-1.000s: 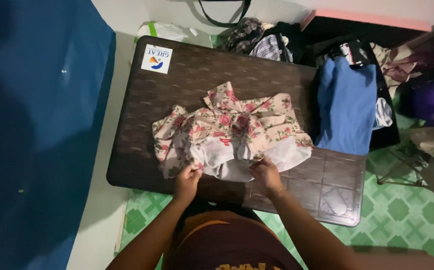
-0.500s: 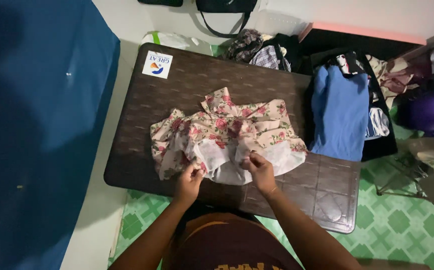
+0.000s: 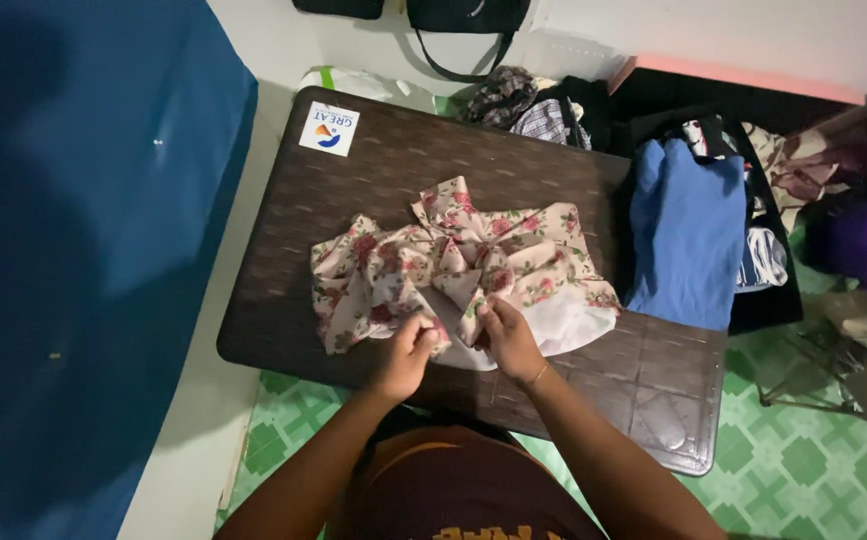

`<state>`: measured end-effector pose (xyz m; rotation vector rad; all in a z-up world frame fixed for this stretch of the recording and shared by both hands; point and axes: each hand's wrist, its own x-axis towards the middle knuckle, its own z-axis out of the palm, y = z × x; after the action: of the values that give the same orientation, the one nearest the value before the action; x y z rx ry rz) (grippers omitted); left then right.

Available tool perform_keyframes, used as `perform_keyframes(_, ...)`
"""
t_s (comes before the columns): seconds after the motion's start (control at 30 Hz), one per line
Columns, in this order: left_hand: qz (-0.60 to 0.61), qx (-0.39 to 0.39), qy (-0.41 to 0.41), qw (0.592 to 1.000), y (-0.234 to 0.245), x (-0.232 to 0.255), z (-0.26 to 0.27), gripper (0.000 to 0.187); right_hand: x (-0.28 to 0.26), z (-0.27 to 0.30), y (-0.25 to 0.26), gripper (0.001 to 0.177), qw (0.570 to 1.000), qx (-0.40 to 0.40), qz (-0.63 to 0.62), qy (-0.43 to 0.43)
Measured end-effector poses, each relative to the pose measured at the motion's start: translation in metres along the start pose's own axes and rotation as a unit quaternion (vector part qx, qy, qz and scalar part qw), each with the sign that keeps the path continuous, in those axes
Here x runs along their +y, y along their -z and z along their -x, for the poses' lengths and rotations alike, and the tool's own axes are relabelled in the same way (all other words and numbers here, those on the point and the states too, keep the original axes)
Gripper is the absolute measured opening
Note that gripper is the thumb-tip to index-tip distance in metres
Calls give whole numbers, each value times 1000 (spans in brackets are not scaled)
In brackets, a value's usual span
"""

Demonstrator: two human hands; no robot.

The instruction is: Folding a floral patterned garment on a table.

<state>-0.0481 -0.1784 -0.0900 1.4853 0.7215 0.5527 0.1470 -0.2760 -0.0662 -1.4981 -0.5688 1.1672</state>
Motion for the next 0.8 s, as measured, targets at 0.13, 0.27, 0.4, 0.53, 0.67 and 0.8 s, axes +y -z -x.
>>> perform_keyframes(0.13,3,-32,-43,999,-10,17,-1,10,-28,9,-18,21,986,-37,-155,-55)
perform_keyframes(0.27,80,-37,-2,996,-16,15,-2,9,-27,18,-21,22,970,-147,-181,71)
perform_keyframes(0.4,140,-15,69,988,-17,4,1,14,-2,18,-18,13,979,-47,-195,18)
perform_keyframes(0.53,202,29,73,976,-14,-2,0,11,-5,20,-19,7,975,-34,-212,58)
perform_keyframes(0.67,213,63,79,972,-17,-16,2,11,-9,22,-14,2,981,-34,-183,58)
perform_keyframes(0.8,171,58,95,979,-20,-6,7,9,-15,27,-17,5,995,-61,-64,48)
